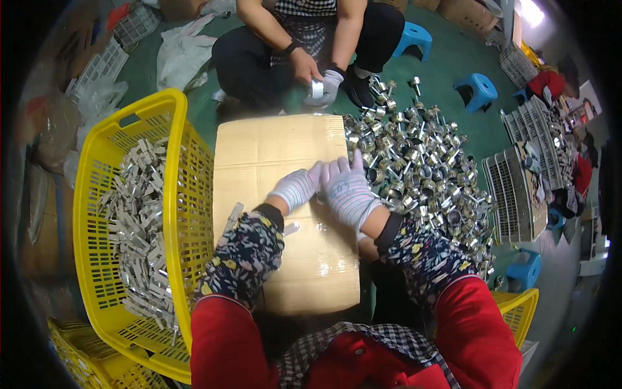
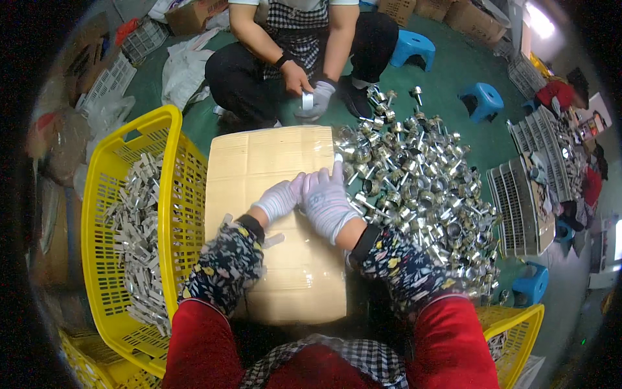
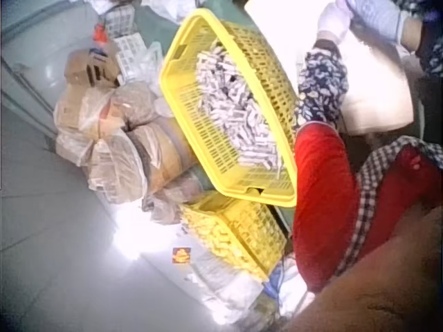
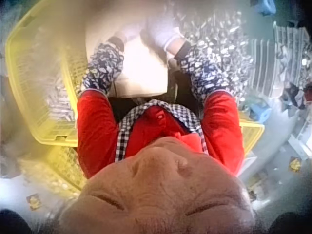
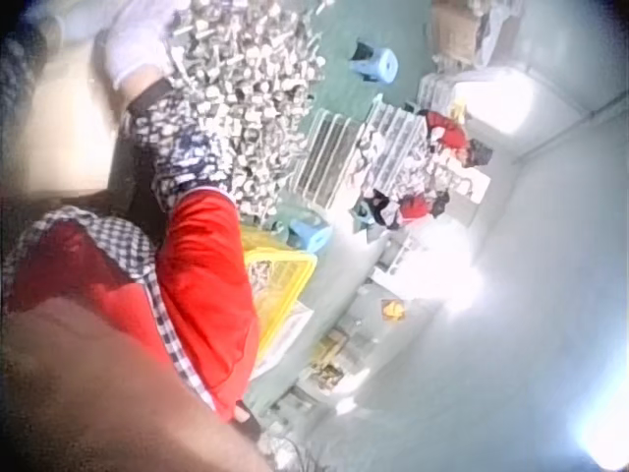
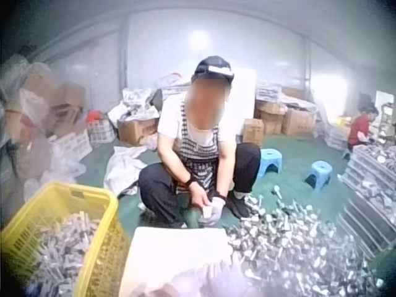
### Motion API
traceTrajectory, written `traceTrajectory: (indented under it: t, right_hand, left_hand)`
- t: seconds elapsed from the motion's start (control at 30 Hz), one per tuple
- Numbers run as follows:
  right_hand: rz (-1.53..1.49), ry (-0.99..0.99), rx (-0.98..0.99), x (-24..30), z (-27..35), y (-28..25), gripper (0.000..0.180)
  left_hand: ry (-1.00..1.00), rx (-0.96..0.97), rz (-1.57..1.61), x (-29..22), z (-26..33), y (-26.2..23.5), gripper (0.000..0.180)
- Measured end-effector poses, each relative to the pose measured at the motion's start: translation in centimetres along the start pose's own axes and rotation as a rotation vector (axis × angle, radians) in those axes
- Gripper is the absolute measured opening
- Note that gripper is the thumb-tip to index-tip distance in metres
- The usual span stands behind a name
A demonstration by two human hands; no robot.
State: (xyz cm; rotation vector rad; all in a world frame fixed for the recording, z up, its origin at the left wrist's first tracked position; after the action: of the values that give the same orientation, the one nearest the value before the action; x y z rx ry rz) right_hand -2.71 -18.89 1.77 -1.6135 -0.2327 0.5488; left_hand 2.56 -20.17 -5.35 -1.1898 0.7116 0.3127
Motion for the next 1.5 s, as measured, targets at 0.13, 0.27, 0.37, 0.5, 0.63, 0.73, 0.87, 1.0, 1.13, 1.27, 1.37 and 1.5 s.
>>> traceTrajectory:
  t: [0.13, 0.27, 0.37, 0.5, 0.63, 0.73, 0.87, 1.0, 1.13, 1.27, 1.37, 1.5]
  right_hand:
    - [-0.079, -0.052, 0.397, -1.2, -2.8, 1.5, 0.047]
    - [-0.027, -0.153, 1.020, -1.7, -3.2, 4.0, 0.050]
    - [-0.011, -0.058, 0.231, -1.1, -4.5, -0.3, 0.049]
    - [-0.098, 0.021, 0.237, -1.4, -6.0, 1.2, 0.053]
    - [-0.033, -0.030, 0.487, -1.9, -7.3, 2.0, 0.047]
    - [-0.059, -0.065, 0.514, -1.4, -6.2, 1.8, 0.045]
    - [-0.063, -0.098, 0.540, -0.9, -3.2, 2.3, 0.047]
    - [-0.127, -0.056, 0.620, -1.5, -2.8, 1.4, 0.048]
    - [-0.064, 0.033, 0.062, -1.5, -2.9, 1.8, 0.063]
    - [-0.027, 0.002, 0.234, -1.9, -5.3, 1.1, 0.067]
    - [-0.074, 0.010, 0.574, -3.5, -6.7, 0.9, 0.050]
    - [-0.137, -0.080, 0.688, -2.7, -6.8, 1.7, 0.049]
  left_hand:
    - [0.026, 0.016, 0.063, -1.2, -0.1, -0.7, 0.043]
    - [0.169, -0.077, -0.286, -1.9, -0.8, -1.5, 0.032]
    - [0.172, -0.055, -0.236, -1.2, -1.9, -2.9, 0.040]
    - [-0.167, -0.007, 0.144, 3.9, -3.8, -2.2, 0.052]
    - [0.094, -0.274, -0.123, -1.0, -2.2, -4.4, 0.050]
    - [0.154, -0.201, -0.235, 0.1, -1.8, -2.2, 0.042]
    - [0.127, -0.036, -0.225, -0.8, -0.6, 0.2, 0.044]
    - [0.048, 0.079, -0.157, -0.6, -1.0, -0.3, 0.052]
    - [0.163, 0.040, -0.002, 0.6, -3.2, -0.4, 0.050]
    - [-0.088, 0.120, 0.117, 2.5, -3.3, -0.8, 0.038]
    - [0.226, -0.116, -0.251, -2.5, -3.3, -3.8, 0.040]
    - [0.128, -0.008, -0.162, -1.6, -3.2, -3.5, 0.046]
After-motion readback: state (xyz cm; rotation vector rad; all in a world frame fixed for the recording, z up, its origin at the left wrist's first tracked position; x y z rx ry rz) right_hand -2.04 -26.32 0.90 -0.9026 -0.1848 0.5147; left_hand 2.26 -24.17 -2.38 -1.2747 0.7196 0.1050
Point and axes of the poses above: each hand's wrist, its own z-axis away from the middle knuckle, its own y-axis out of the palm, x = y × z, the point moved 10 cm from there along -z, towards the middle knuckle, and after that the axes turned 14 degrees about y, right-handed, at the moved point
